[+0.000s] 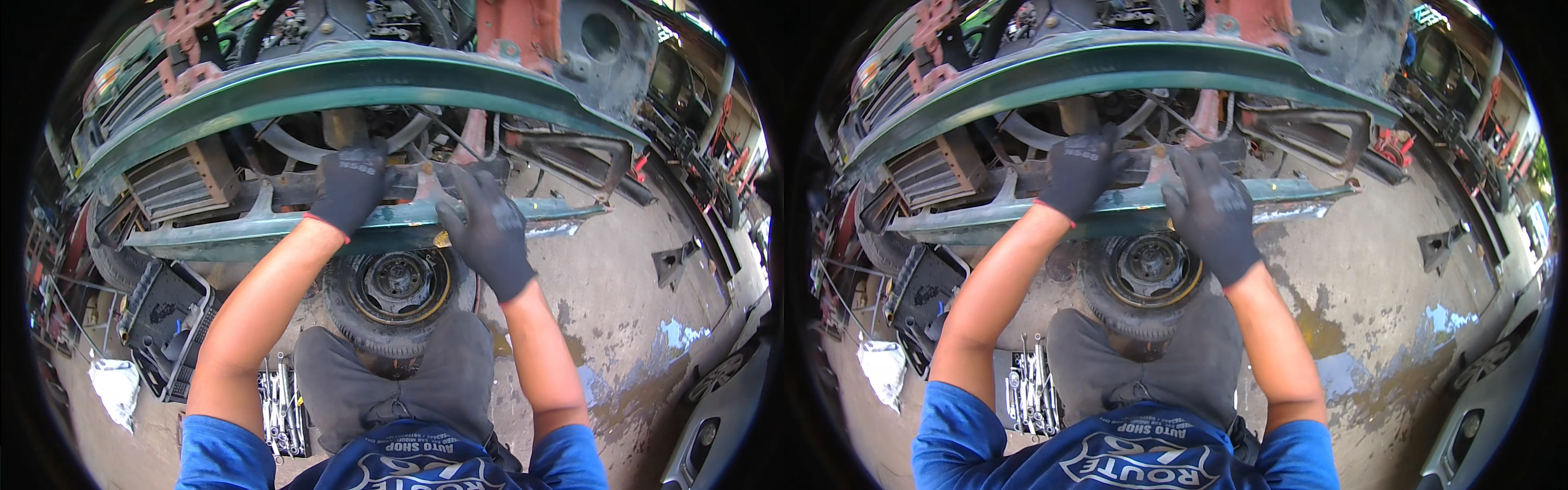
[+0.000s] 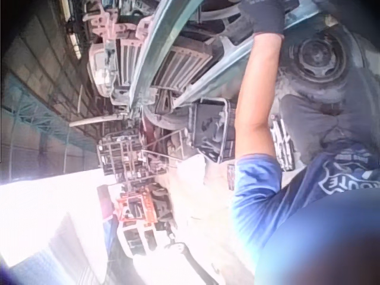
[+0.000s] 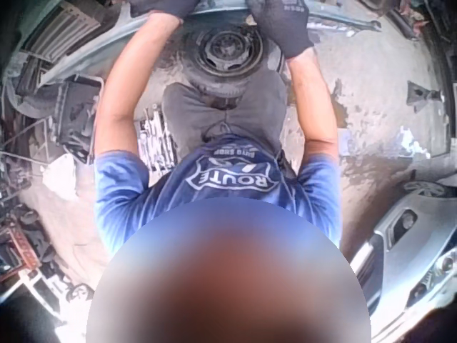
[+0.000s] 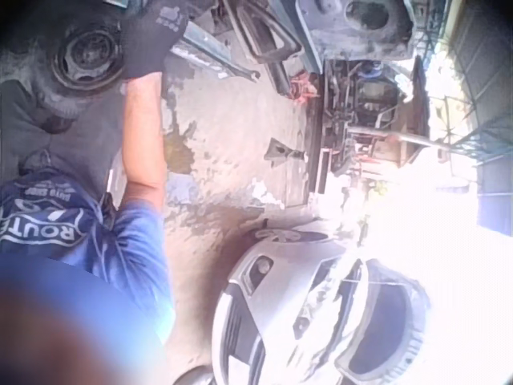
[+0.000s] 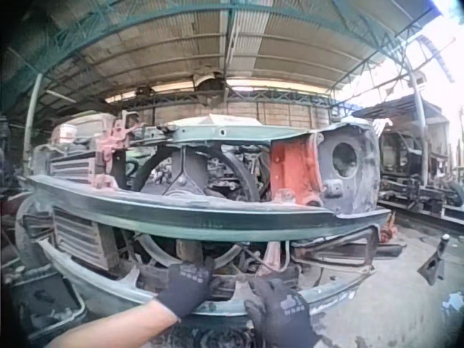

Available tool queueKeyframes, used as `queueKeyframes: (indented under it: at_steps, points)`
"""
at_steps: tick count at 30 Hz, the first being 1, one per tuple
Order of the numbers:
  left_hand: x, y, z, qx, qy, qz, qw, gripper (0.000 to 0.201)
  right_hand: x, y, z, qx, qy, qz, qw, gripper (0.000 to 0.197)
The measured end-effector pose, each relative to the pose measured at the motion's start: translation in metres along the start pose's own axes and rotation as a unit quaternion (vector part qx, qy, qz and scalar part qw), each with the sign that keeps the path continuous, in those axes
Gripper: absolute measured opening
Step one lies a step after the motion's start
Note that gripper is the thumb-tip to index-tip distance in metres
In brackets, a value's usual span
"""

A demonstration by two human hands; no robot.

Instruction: The person uses a wrench to loosen and remove bolts from the front bumper of a green car, then detaches the bumper and sets it aside. The person then reaches into the engine bay to disconnect hoses and wires, and removes the air intake assembly.

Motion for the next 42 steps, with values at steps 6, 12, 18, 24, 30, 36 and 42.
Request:
queueKeyframes:
  at_steps: [6,12,18,24,30,36,42]
  points:
    - [-0.004,-0.003,0.006,0.021,-0.025,-0.017,0.999,0.033,-0.058,0.012,0.059,-0.016,-0.083,-0.112,0.99,0.027]
    - [-0.007,-0.004,0.013,0.026,-0.012,-0.031,0.999,0.015,-0.073,0.014,0.065,0.022,-0.075,-0.155,0.985,0.013]
    - [-0.017,0.0,0.019,-0.011,0.01,-0.029,0.999,0.015,-0.078,0.007,0.066,0.053,-0.073,-0.193,0.977,0.009]
    - [-0.023,-0.003,0.023,0.009,0.026,-0.021,0.999,0.015,-0.074,0.005,0.066,0.067,-0.038,-0.175,0.982,0.011]
    - [-0.034,-0.008,0.034,0.018,0.01,-0.039,0.999,0.014,-0.083,0.015,0.071,0.028,-0.076,-0.14,0.987,0.015]
    - [-0.039,-0.008,0.037,-0.005,0.013,-0.026,1.0,0.015,-0.077,0.003,0.068,0.086,-0.029,-0.156,0.984,0.013]
    - [-0.037,-0.01,0.037,0.027,-0.005,-0.048,0.998,0.019,-0.065,0.012,0.065,0.011,-0.015,-0.031,0.999,0.019]
Point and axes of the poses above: each hand's wrist, its own z-axis towards the middle knuckle, its own x-axis out of the back of the hand, y = z × x, the point moved 8 cm from there along z, towards the middle knuckle, and after that the axes turned 10 degrees about -y, right-handed, at the moved point
